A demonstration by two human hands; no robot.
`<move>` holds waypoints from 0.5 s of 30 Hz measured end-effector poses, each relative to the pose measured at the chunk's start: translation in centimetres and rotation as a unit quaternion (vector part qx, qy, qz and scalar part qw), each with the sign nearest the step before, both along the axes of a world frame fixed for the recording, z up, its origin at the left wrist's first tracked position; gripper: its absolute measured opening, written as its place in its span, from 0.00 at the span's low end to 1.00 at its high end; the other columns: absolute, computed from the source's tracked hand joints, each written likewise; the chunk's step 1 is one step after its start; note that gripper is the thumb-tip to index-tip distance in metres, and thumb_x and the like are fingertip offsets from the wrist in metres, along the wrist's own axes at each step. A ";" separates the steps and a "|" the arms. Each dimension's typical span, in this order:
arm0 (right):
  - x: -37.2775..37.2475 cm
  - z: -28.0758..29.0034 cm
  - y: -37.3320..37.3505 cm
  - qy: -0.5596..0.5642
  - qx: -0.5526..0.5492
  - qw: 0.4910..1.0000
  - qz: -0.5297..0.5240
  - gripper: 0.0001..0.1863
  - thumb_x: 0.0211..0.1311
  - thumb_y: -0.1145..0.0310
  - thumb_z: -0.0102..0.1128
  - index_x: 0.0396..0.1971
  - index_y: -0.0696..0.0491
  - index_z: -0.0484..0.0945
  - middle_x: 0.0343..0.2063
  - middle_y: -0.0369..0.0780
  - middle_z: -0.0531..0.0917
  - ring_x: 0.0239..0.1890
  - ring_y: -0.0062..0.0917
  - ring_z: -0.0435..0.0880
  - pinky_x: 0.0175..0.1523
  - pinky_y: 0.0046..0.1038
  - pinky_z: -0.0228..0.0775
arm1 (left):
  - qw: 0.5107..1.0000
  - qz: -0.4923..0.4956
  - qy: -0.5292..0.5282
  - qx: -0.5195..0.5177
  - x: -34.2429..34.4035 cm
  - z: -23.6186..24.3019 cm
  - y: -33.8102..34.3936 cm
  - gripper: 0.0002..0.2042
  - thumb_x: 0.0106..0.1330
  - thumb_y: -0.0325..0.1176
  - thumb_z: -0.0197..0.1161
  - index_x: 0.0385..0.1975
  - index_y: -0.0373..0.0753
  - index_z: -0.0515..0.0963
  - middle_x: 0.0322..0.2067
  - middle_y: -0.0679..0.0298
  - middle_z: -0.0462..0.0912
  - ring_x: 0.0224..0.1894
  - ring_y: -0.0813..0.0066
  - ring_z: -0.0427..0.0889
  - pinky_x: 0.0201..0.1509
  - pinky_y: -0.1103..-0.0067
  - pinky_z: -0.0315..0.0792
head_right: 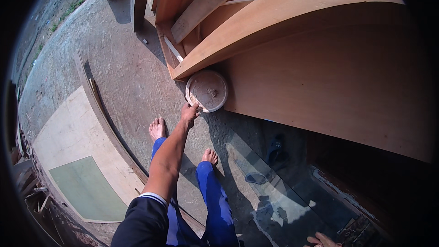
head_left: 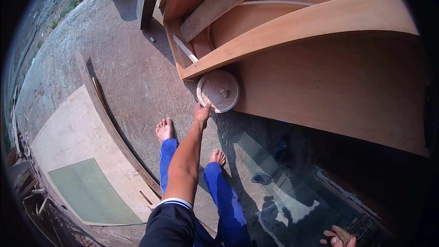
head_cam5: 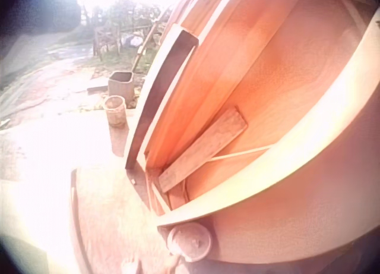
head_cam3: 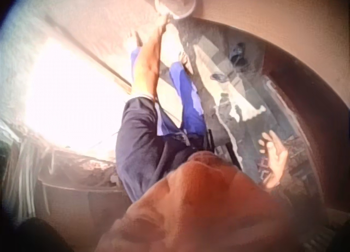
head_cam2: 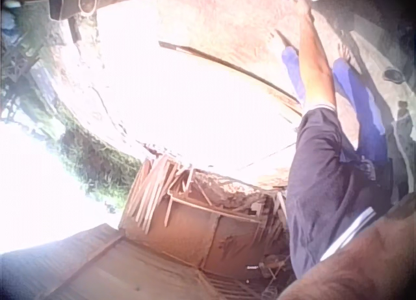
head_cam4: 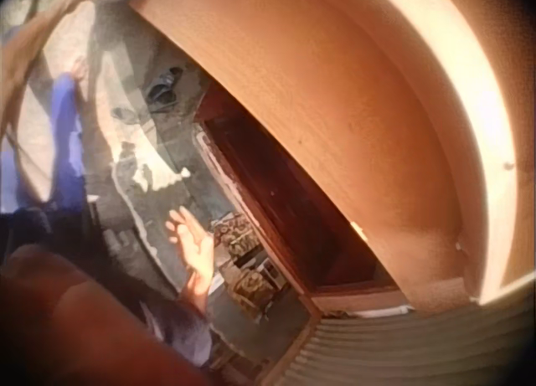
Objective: The person measures a wooden frame and a large glass panel using a tape measure, then marks the glass with a pencil. They use a straight wooden plank as a guide to draw a straight line across the glass surface.
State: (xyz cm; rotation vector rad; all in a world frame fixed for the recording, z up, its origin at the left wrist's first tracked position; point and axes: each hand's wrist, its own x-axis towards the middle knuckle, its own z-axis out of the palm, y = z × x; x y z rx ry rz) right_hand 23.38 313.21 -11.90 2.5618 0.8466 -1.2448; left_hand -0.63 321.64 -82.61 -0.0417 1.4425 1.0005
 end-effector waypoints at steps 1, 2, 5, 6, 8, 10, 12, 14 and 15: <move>-0.4 -0.2 0.5 -0.002 -0.001 1.000 -0.006 0.33 0.71 0.55 0.60 0.65 0.66 0.68 0.53 0.52 0.83 0.49 0.33 0.87 0.46 0.27 0.79 | 0.998 -0.029 0.051 -0.031 0.0 -1.1 0.5 0.14 0.68 0.36 0.65 0.45 0.33 0.75 0.32 0.63 0.81 0.29 0.78 0.77 0.27 0.78 0.70; -0.8 -0.3 0.8 -0.003 -0.003 1.000 -0.010 0.33 0.71 0.55 0.60 0.65 0.66 0.68 0.52 0.52 0.83 0.48 0.33 0.87 0.46 0.27 0.79 | 0.996 -0.041 0.078 -0.024 0.0 -1.9 0.5 0.17 0.66 0.36 0.66 0.48 0.31 0.75 0.36 0.60 0.82 0.34 0.74 0.79 0.32 0.76 0.72; -1.4 -0.4 1.7 0.009 -0.004 1.000 -0.008 0.34 0.70 0.54 0.61 0.64 0.66 0.69 0.53 0.51 0.83 0.48 0.33 0.87 0.46 0.27 0.79 | 0.986 -0.070 0.140 -0.062 -0.1 -3.1 0.0 0.22 0.61 0.38 0.67 0.49 0.29 0.75 0.39 0.54 0.83 0.38 0.67 0.82 0.41 0.71 0.75; -1.7 -0.5 1.9 0.007 -0.003 1.000 -0.006 0.34 0.70 0.54 0.62 0.64 0.65 0.69 0.52 0.51 0.84 0.48 0.33 0.87 0.46 0.27 0.79 | 0.985 -0.071 0.152 -0.029 -0.3 -3.1 -0.2 0.22 0.61 0.39 0.68 0.48 0.29 0.75 0.37 0.55 0.83 0.37 0.67 0.81 0.41 0.71 0.75; -2.0 -0.6 2.4 0.006 -0.007 1.000 -0.004 0.34 0.70 0.54 0.63 0.64 0.65 0.69 0.52 0.50 0.84 0.48 0.32 0.87 0.45 0.26 0.79 | 0.985 -0.095 0.140 -0.029 -1.3 -2.3 -1.5 0.21 0.60 0.40 0.68 0.45 0.29 0.75 0.34 0.57 0.81 0.35 0.67 0.81 0.40 0.71 0.76; -2.3 -1.0 2.9 0.020 -0.003 1.000 0.009 0.34 0.70 0.54 0.63 0.64 0.65 0.70 0.52 0.50 0.84 0.47 0.32 0.87 0.45 0.26 0.79 | 0.987 -0.086 0.131 -0.019 -3.1 -0.8 -3.5 0.21 0.61 0.40 0.69 0.43 0.29 0.74 0.31 0.59 0.79 0.30 0.70 0.79 0.37 0.73 0.75; -2.7 -1.5 3.5 0.035 0.002 0.999 0.024 0.33 0.70 0.54 0.63 0.64 0.65 0.70 0.51 0.50 0.84 0.47 0.32 0.87 0.44 0.25 0.79 | 0.990 -0.066 0.123 -0.012 -5.6 0.8 -5.9 0.21 0.61 0.40 0.69 0.44 0.29 0.75 0.31 0.58 0.80 0.29 0.72 0.79 0.35 0.75 0.74; -3.1 -1.9 4.3 0.044 0.004 0.998 0.037 0.33 0.70 0.55 0.62 0.63 0.65 0.70 0.51 0.50 0.85 0.46 0.31 0.87 0.44 0.25 0.79 | 0.991 -0.051 0.119 -0.032 -8.7 2.2 -8.6 0.19 0.61 0.40 0.69 0.42 0.30 0.76 0.30 0.60 0.80 0.27 0.74 0.79 0.32 0.76 0.74; -3.4 -2.2 4.7 0.050 0.007 0.998 0.035 0.32 0.70 0.55 0.62 0.63 0.65 0.70 0.50 0.50 0.85 0.46 0.31 0.87 0.44 0.25 0.79 | 0.921 -0.190 0.340 -0.025 -11.1 2.7 -10.0 0.18 0.62 0.39 0.68 0.42 0.30 0.78 0.30 0.61 0.81 0.28 0.76 0.79 0.32 0.78 0.74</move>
